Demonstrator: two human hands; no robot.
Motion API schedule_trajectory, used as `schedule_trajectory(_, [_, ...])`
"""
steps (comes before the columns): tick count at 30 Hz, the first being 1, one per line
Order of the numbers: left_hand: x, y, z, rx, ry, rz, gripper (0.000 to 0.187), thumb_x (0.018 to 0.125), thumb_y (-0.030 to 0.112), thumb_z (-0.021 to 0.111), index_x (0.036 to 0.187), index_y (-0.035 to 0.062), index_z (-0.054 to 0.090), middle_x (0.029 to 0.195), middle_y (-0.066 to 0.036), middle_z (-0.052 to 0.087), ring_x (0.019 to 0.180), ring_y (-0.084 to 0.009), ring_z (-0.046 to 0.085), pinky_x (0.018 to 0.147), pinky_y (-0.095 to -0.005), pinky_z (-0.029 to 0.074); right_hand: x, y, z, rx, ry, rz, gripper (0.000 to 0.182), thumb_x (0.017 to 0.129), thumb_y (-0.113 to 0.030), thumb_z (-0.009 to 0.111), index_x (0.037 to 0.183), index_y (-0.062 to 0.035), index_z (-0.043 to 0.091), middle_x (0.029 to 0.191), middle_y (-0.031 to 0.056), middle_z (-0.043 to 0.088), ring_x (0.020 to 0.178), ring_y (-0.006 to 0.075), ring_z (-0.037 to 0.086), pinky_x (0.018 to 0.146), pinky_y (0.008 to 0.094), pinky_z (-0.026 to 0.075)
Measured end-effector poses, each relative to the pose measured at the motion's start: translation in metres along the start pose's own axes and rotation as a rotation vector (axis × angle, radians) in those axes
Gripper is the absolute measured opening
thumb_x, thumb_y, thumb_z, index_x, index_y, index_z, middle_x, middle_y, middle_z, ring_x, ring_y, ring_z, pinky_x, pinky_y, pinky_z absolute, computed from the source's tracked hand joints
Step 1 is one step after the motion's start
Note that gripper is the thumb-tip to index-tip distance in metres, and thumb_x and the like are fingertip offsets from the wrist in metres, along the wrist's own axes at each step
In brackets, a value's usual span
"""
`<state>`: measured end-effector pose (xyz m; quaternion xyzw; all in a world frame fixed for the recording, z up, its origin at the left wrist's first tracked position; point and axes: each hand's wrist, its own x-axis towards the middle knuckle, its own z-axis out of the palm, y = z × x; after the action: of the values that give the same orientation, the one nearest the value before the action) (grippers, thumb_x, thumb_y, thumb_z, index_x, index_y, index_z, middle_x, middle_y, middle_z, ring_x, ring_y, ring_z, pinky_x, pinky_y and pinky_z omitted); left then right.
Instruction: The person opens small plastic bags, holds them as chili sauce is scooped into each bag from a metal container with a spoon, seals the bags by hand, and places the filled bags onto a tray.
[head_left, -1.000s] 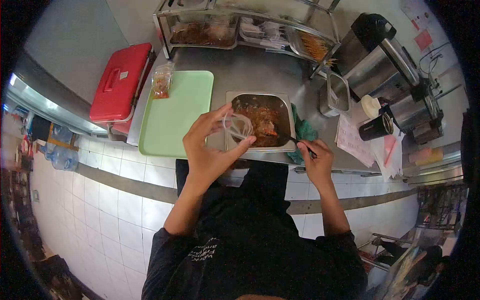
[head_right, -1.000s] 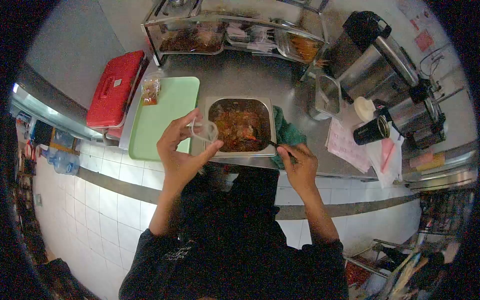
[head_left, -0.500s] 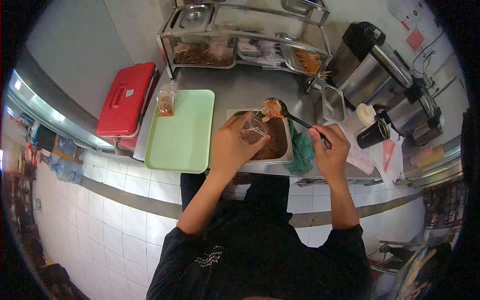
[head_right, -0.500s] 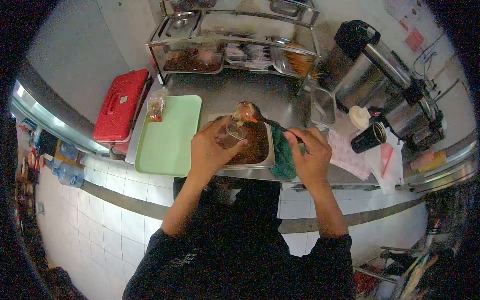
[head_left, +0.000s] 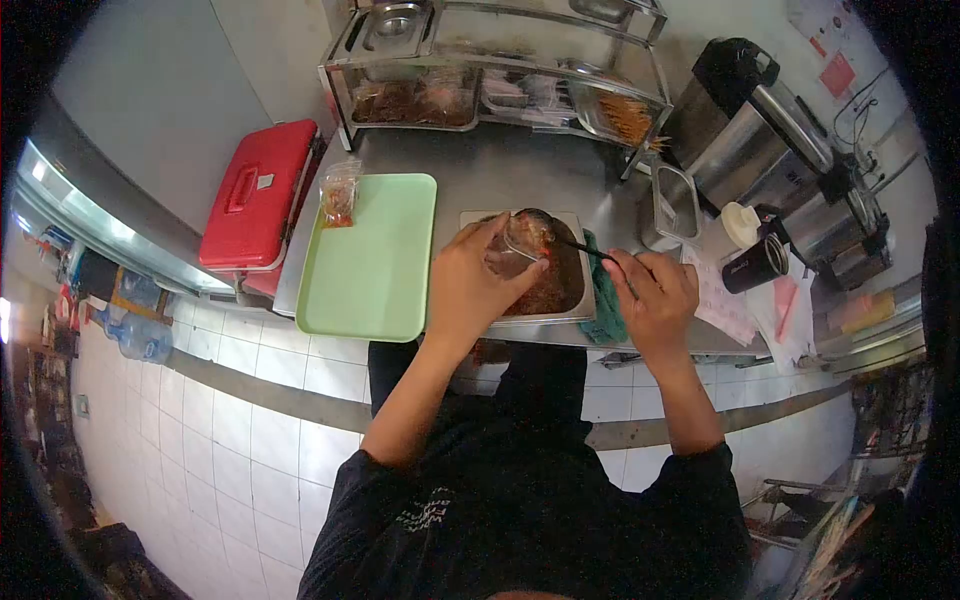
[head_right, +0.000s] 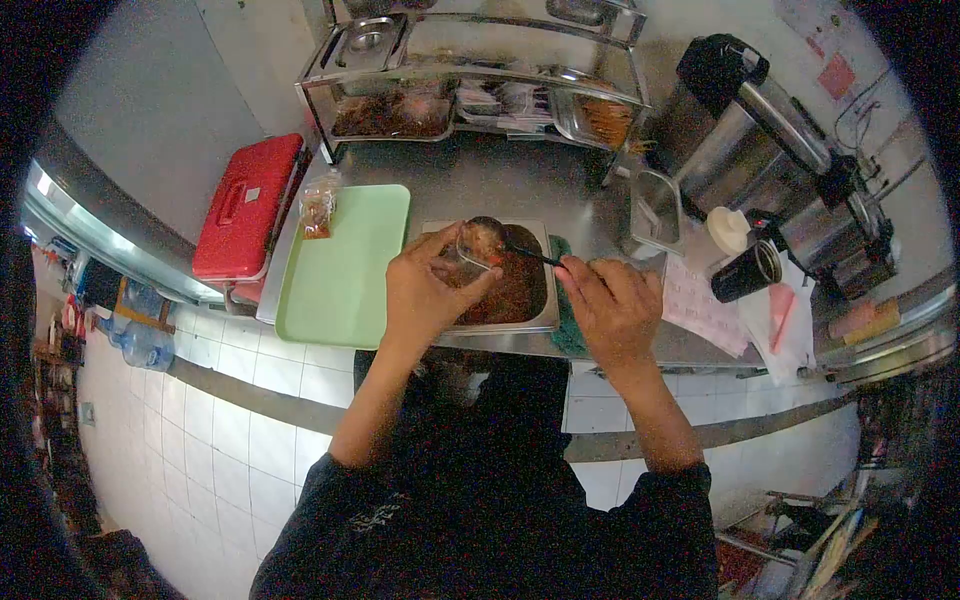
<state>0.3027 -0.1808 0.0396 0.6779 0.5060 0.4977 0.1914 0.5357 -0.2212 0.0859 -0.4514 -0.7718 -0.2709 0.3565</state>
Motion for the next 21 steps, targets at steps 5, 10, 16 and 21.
schedule_trajectory(5, [0.002, 0.009, -0.004, -0.084, -0.024, -0.074, 0.066, 0.067, 0.026, 0.092, 0.121, -0.002, 0.066, 0.109, -0.017, 0.07, 0.083, -0.0195, 0.074, 0.071, -0.0292, 0.06, 0.002, -0.004, 0.001, -0.06, 0.063, -0.074, 0.028, 0.078, -0.022, 0.083, 0.105, -0.0158, 0.074, 0.085, -0.0033, 0.061, 0.071, 0.0147, 0.059, 0.065, 0.0329, 0.037])
schedule_trajectory(10, [0.003, 0.004, -0.001, -0.128, 0.009, -0.033, 0.064, 0.066, 0.024, 0.092, 0.12, -0.0028, 0.067, 0.107, -0.017, 0.071, 0.083, -0.0194, 0.074, 0.072, -0.0293, 0.06, -0.001, -0.006, 0.001, -0.085, 0.087, -0.102, 0.031, 0.078, -0.023, 0.084, 0.107, -0.017, 0.074, 0.086, -0.0036, 0.062, 0.07, 0.0141, 0.057, 0.066, 0.0324, 0.038])
schedule_trajectory(16, [0.003, 0.006, -0.003, -0.118, 0.004, -0.047, 0.064, 0.067, 0.022, 0.092, 0.12, -0.0035, 0.066, 0.105, -0.016, 0.071, 0.085, -0.0198, 0.074, 0.073, -0.0292, 0.06, 0.001, -0.007, -0.001, -0.125, 0.109, -0.168, 0.034, 0.076, -0.026, 0.085, 0.108, -0.018, 0.074, 0.087, -0.0041, 0.065, 0.068, 0.0134, 0.057, 0.066, 0.0315, 0.041])
schedule_trajectory(21, [0.0, -0.003, 0.003, -0.183, 0.028, -0.035, 0.064, 0.067, 0.019, 0.091, 0.122, -0.0027, 0.066, 0.105, -0.017, 0.07, 0.086, -0.0208, 0.074, 0.073, -0.0293, 0.06, 0.001, -0.007, -0.002, -0.114, 0.124, -0.174, 0.035, 0.076, -0.026, 0.085, 0.109, -0.019, 0.075, 0.088, -0.0051, 0.065, 0.069, 0.0132, 0.057, 0.067, 0.0313, 0.043])
